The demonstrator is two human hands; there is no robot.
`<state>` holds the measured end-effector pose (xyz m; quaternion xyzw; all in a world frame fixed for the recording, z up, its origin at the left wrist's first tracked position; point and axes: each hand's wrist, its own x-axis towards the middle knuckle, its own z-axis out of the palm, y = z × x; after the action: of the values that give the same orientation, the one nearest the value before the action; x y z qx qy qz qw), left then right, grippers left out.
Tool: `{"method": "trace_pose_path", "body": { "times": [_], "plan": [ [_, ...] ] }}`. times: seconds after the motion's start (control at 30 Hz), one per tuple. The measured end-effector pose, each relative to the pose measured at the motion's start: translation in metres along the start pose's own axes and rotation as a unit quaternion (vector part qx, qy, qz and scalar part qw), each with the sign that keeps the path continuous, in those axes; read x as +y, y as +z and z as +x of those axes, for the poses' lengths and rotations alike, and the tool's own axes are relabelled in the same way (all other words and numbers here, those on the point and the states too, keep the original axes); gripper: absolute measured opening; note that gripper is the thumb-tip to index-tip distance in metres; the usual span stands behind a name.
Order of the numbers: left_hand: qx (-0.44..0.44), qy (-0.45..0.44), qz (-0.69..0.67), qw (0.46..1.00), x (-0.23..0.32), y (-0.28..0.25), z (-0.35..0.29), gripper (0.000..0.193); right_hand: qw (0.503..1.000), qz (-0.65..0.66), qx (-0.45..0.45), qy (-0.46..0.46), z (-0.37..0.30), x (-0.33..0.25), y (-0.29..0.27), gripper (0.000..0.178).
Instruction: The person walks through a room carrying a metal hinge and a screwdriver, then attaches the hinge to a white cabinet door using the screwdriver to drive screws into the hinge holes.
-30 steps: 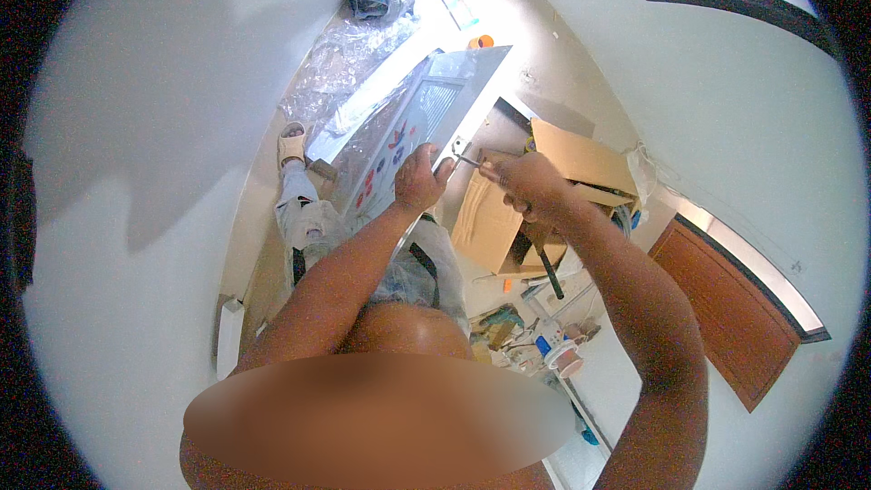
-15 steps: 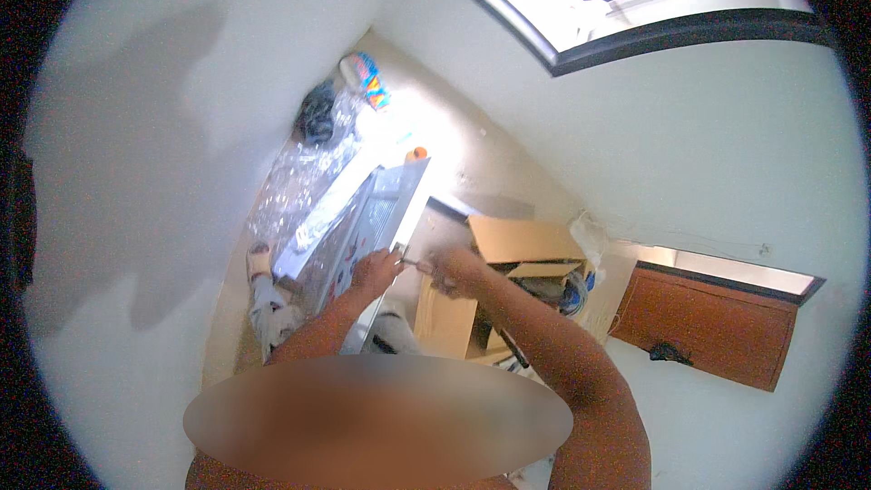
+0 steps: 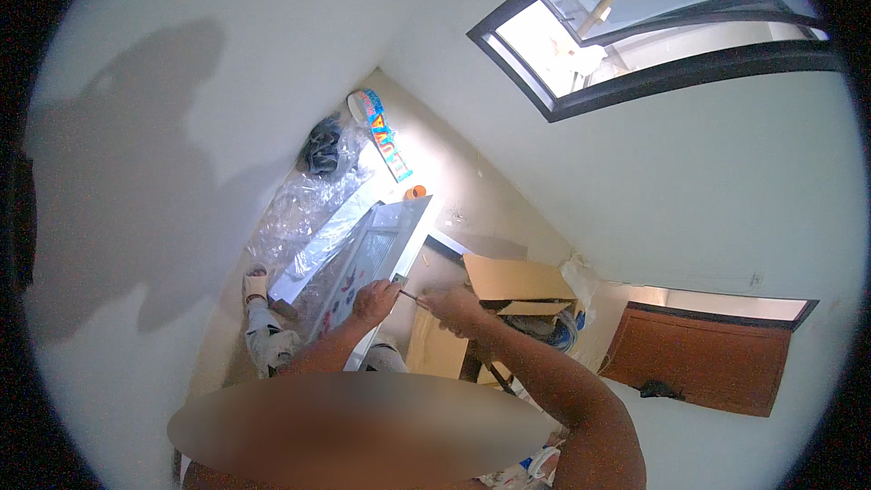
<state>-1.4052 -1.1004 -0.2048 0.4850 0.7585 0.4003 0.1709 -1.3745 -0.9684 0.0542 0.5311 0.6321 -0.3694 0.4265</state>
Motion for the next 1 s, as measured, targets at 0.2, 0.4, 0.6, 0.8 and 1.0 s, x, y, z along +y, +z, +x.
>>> {"method": "trace_pose_path", "body": {
  "times": [0.2, 0.4, 0.6, 0.8, 1.0],
  "plan": [
    [0.021, 0.012, -0.028, 0.999, -0.002, 0.001, -0.001, 0.008, 0.654, -0.601, 0.263, -0.378, 0.022, 0.009, 0.017, 0.025],
    [0.014, 0.016, -0.01, 1.0, -0.005, 0.0, 0.0, 0.016, 0.973, 0.208, -0.05, 0.084, 0.022, -0.011, -0.003, 0.026],
    [0.02, 0.039, -0.007, 0.999, -0.005, -0.004, 0.001, 0.015, 0.781, -0.545, 0.133, -0.273, -0.004, -0.023, 0.028, 0.03],
    [0.006, 0.02, 0.003, 1.0, -0.003, -0.006, 0.0, 0.016, 0.887, -0.4, 0.093, -0.209, 0.016, -0.014, 0.01, 0.023],
    [-0.017, 0.024, 0.006, 1.0, -0.005, -0.004, 0.002, 0.014, 0.777, -0.573, 0.12, -0.231, 0.007, -0.01, 0.012, 0.031]
  ]
}}
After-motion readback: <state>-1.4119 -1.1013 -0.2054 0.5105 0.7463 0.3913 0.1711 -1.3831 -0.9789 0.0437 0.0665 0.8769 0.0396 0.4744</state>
